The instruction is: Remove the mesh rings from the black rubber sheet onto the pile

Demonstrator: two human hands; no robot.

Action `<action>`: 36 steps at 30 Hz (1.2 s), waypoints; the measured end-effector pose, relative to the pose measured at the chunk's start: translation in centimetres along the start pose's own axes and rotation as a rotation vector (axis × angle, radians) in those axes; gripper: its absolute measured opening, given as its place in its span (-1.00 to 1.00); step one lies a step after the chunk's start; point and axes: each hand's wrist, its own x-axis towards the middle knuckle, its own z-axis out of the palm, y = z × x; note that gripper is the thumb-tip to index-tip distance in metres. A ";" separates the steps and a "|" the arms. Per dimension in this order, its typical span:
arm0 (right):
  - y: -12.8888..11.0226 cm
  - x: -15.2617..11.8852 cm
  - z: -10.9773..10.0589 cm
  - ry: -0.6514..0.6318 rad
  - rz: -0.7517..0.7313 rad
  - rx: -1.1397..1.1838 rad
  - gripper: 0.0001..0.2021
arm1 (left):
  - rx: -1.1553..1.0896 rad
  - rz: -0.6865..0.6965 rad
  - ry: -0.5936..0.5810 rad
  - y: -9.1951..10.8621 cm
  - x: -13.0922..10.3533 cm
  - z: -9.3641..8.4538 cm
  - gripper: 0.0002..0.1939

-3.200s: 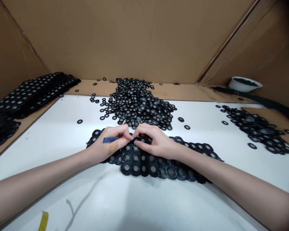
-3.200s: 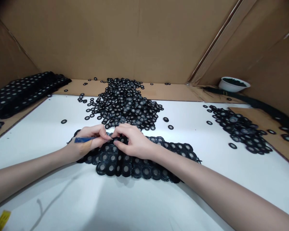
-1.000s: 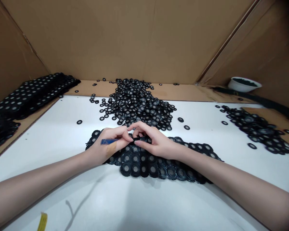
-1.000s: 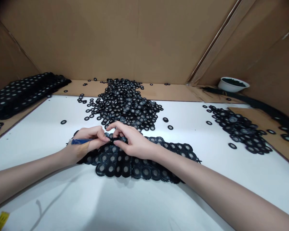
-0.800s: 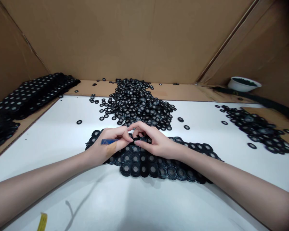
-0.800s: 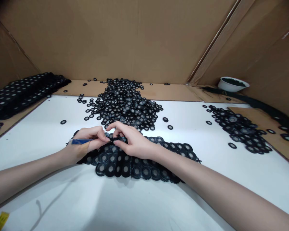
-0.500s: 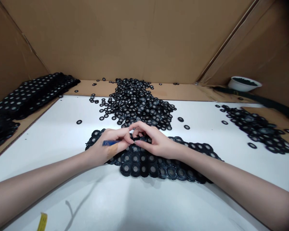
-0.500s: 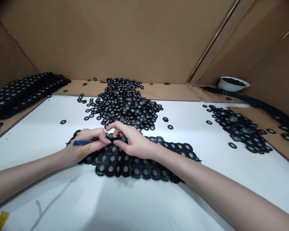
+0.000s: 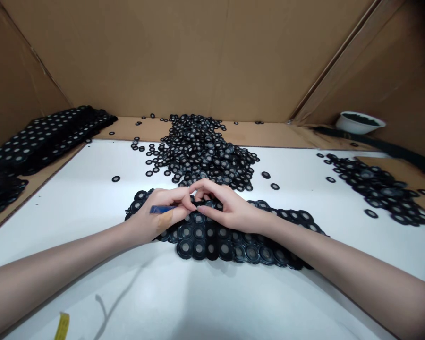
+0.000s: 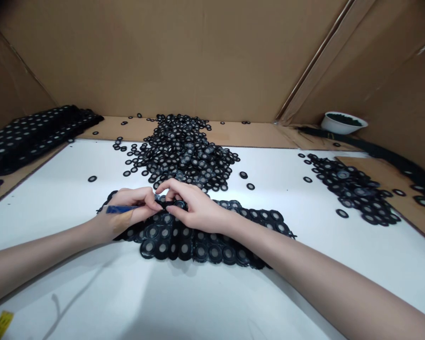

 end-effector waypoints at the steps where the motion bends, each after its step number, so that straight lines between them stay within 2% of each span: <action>1: 0.0 0.0 0.0 0.000 -0.003 -0.001 -0.73 | 0.000 0.001 -0.001 0.0 0.0 0.0 -0.82; 8: 0.3 0.0 0.1 0.004 -0.009 0.008 -0.73 | 0.075 0.077 -0.116 0.1 0.2 -0.2 -0.81; 17: 0.0 0.2 0.0 0.018 -0.032 -0.010 -0.77 | 0.033 0.076 -0.085 0.1 0.1 -0.2 -0.82; 36: 0.2 0.1 0.1 0.018 -0.031 -0.030 -0.81 | 0.097 0.103 -0.140 0.2 0.4 -0.3 -0.86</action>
